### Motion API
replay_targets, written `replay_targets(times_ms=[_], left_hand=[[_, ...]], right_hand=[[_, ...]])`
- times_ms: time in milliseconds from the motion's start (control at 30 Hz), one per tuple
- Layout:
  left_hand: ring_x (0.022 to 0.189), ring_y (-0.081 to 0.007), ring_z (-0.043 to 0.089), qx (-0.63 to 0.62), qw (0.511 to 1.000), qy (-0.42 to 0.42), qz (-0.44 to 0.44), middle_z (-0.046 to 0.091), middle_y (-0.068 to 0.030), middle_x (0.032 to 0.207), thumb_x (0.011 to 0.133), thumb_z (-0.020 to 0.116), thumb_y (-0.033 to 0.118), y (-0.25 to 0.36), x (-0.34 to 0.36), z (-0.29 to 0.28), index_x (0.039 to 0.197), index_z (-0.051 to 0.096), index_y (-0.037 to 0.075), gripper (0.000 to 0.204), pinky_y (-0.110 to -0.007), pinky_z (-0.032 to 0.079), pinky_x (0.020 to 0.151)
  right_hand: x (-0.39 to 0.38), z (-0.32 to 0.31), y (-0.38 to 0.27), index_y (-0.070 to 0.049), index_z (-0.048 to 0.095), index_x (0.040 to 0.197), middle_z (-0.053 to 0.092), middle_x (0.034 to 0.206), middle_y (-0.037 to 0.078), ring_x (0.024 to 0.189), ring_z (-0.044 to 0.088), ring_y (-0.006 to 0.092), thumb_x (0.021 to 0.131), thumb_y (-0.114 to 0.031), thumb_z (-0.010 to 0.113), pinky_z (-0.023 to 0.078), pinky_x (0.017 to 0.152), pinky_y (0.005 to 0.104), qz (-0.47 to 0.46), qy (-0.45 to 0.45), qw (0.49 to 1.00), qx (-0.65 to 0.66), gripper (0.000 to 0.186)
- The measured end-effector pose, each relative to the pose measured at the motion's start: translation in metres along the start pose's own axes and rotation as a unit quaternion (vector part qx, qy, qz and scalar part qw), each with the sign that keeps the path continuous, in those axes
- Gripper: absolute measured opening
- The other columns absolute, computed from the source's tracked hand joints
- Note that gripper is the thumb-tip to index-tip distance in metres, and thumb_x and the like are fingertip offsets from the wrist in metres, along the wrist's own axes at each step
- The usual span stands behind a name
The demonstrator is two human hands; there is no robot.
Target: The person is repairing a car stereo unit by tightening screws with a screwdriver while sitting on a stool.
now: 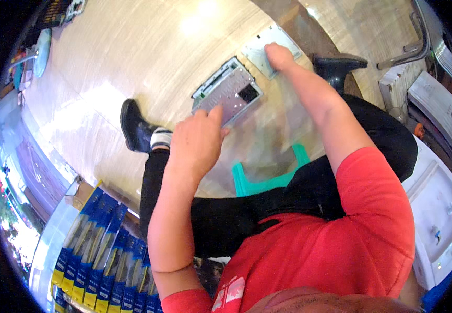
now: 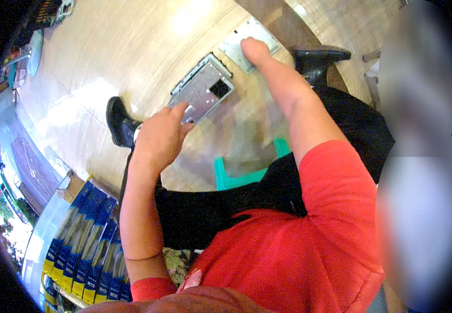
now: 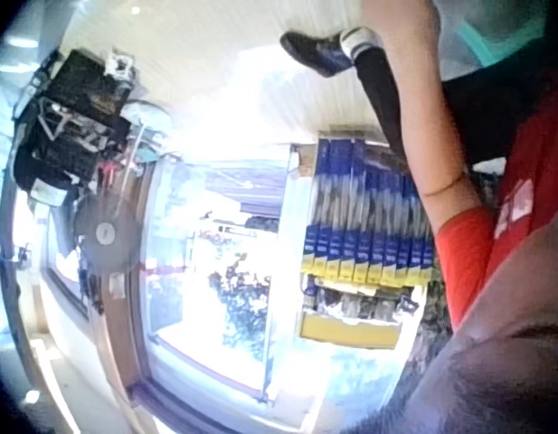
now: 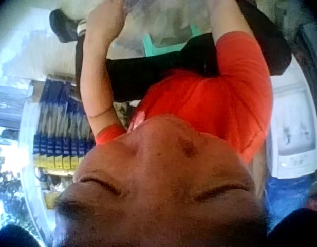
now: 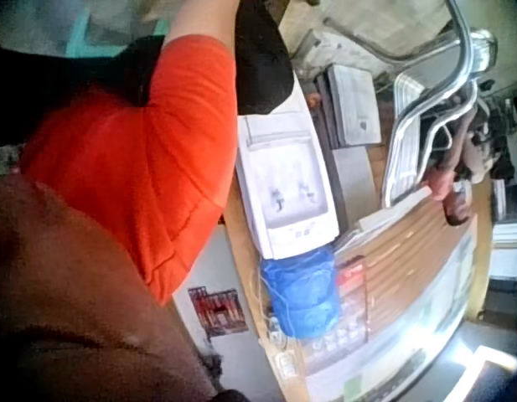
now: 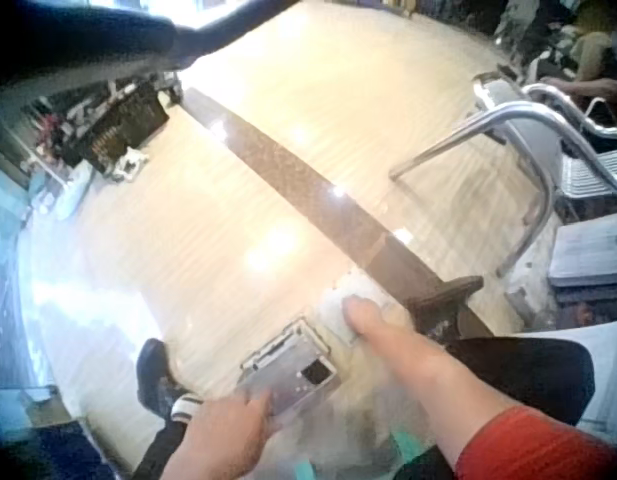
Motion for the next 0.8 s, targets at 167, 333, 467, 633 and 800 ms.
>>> replay_targets(times_ms=[167,333,467,633,800], left_hand=[[0.089,-0.0417,0.067,0.026,0.999,0.021,0.006,0.067,-0.0200,0.096,0.091,0.070,0.030,0.001,-0.015,0.006,0.112,0.058,0.006,0.034,-0.051,0.054,0.077],[0.091,-0.0413,0.067,0.020,0.997,0.075,0.017,0.067,-0.0202,0.096,0.091,0.069,0.032,-0.002,-0.034,-0.001,0.112,0.059,0.006,0.034,-0.051,0.053,0.079],[0.098,-0.0401,0.066,0.007,0.992,0.114,0.063,0.068,-0.0215,0.104,0.092,0.067,0.032,0.022,-0.025,-0.022,0.122,0.060,0.006,0.040,-0.050,0.053,0.084],[0.110,-0.0385,0.065,-0.001,0.992,0.127,0.027,0.068,-0.0232,0.116,0.094,0.065,0.032,-0.011,-0.020,-0.028,0.132,0.059,0.007,0.045,-0.048,0.052,0.092],[0.110,-0.0388,0.065,-0.102,0.976,0.178,0.069,0.069,-0.0241,0.116,0.095,0.064,0.029,0.018,-0.018,-0.030,0.128,0.063,0.005,0.041,-0.046,0.052,0.095]], right_hand=[[-0.005,-0.001,-0.023,-0.004,0.069,0.098,0.069,0.106,0.021,0.099,0.069,0.0355,0.091,-0.008,0.048,0.057,0.082,0.0468,0.009,-0.016,1.000,0.005,0.022],[-0.021,-0.034,-0.043,-0.003,0.071,0.100,0.070,0.109,0.023,0.101,0.068,0.0389,0.082,-0.002,0.054,0.055,0.085,0.0486,0.021,-0.079,0.994,0.065,0.025],[-0.037,-0.100,0.000,-0.001,0.072,0.095,0.071,0.105,0.023,0.100,0.069,0.0391,0.080,-0.003,0.059,0.055,0.083,0.0489,0.034,0.022,0.997,0.072,0.020],[-0.076,-0.205,-0.078,-0.004,0.072,0.099,0.072,0.103,0.021,0.099,0.069,0.0386,0.083,-0.012,0.062,0.054,0.083,0.0490,-0.054,0.001,0.998,0.040,0.020],[-0.167,-0.269,-0.129,-0.006,0.071,0.099,0.072,0.096,0.018,0.091,0.069,0.0355,0.087,-0.022,0.066,0.053,0.081,0.0453,-0.199,0.065,0.964,0.165,0.020]])
Point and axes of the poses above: each hand's wrist, its own x-axis towards the middle knuckle, its own z-axis out of the palm, y = z × x, the point moved 8 cm from there along x, towards the middle knuckle
